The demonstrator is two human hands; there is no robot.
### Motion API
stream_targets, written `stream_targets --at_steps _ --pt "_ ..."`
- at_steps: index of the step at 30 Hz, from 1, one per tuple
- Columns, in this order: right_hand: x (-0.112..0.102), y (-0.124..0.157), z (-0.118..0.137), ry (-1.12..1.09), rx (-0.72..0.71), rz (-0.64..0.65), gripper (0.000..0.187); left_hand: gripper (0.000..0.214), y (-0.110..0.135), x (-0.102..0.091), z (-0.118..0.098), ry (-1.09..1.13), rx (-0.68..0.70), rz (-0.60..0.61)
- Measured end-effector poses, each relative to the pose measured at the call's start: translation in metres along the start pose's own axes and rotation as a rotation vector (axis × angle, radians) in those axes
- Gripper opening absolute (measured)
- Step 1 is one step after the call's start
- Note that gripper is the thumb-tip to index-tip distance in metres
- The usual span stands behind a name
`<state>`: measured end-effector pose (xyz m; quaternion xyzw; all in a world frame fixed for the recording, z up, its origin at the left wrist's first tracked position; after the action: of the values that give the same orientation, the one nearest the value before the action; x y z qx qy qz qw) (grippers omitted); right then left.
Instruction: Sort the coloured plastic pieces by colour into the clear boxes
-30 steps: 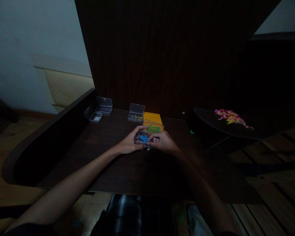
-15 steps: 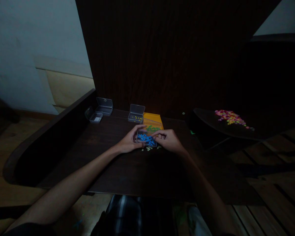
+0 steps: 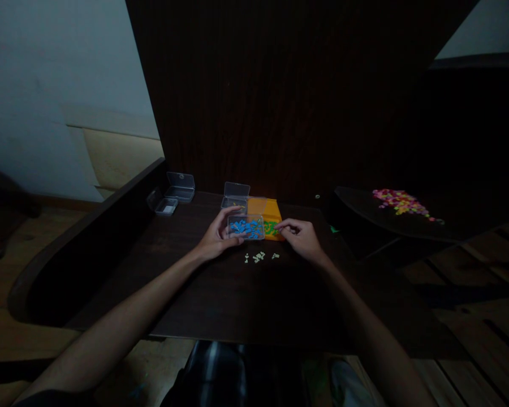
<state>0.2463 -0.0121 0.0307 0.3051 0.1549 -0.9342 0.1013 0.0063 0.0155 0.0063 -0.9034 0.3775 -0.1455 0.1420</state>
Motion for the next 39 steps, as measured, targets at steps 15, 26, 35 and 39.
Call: stream_targets --at_steps 15,26,35,39 --pt "0.020 0.017 -0.039 0.553 -0.261 -0.279 0.026 0.073 -0.001 -0.038 0.000 -0.303 -0.089 -0.193" --pt "0.021 0.017 -0.047 0.581 -0.247 -0.339 0.025 0.061 0.007 -0.071 -0.002 -0.506 -0.326 -0.118" --pt "0.020 0.017 -0.049 0.562 -0.229 -0.325 0.025 0.063 0.008 -0.077 -0.007 -0.770 -0.381 -0.023" --pt "0.019 0.017 -0.050 0.556 -0.220 -0.329 0.024 0.066 0.009 -0.082 -0.005 -1.016 -0.445 0.071"
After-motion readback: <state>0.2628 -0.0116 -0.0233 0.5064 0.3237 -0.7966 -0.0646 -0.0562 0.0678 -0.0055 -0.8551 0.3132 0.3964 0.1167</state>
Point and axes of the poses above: each hand's wrist, its own y-axis away from the middle knuckle, its own x-axis out of the palm, z = x × y, the point moved 1 cm from there along -y, towards the middle knuckle, and after that the axes turned 15 degrees about z, right-handed, at the moved point
